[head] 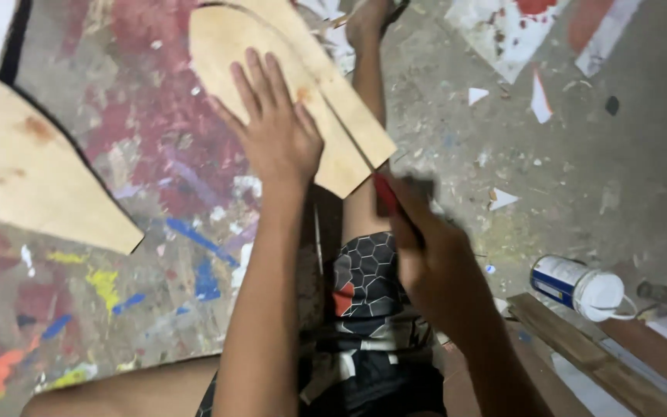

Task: Cutting a curved shape out of a thin wooden board using a utility knife

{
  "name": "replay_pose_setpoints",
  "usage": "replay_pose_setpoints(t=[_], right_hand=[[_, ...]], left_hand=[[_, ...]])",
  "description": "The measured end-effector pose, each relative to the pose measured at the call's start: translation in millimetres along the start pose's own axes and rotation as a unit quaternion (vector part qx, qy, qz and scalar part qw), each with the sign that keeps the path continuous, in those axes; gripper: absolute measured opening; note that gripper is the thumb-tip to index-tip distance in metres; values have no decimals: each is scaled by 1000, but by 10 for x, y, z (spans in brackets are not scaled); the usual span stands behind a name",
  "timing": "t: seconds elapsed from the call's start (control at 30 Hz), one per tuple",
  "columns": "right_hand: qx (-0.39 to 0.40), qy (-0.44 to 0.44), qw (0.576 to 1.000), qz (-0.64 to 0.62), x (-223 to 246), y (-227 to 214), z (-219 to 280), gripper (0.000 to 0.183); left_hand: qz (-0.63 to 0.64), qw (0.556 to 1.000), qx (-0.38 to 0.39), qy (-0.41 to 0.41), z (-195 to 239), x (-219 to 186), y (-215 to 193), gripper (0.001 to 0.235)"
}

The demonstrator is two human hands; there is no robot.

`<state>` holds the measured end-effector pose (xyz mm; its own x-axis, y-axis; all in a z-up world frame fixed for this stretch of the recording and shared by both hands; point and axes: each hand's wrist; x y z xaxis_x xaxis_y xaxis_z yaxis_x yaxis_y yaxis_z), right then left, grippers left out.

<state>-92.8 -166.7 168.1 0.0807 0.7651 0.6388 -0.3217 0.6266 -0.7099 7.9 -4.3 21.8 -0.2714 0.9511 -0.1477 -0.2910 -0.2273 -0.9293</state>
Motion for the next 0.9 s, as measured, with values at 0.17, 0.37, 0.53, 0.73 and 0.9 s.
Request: replay_pose_setpoints(t=[0.17, 0.37, 0.53, 0.73, 0.9], right_hand=[[13, 8, 1000, -3, -119, -167, 184, 50], [68, -46, 995, -63, -239, -6, -27, 52], [10, -11, 999, 42, -422, 712, -1056, 45], [-16, -66, 996, -57, -505, 755, -1188, 42], [-36, -74, 996, -23, -600, 852, -1062, 46]], left_hand=[[77, 992, -97, 30, -51, 79, 217, 65], [73, 989, -120, 49, -19, 114, 236, 61], [65, 984, -149, 67, 1, 99, 227, 64], [74, 982, -169, 48, -77, 98, 306, 68], [69, 990, -116, 46, -18, 109, 240, 65]])
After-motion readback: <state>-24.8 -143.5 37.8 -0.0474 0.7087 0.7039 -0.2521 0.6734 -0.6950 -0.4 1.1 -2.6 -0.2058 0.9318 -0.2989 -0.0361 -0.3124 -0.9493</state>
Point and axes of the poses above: each hand's wrist, its own z-axis away from the middle knuckle, its own y-axis out of the palm, x = y × z, and after that the axes turned 1 degree about x, right-handed
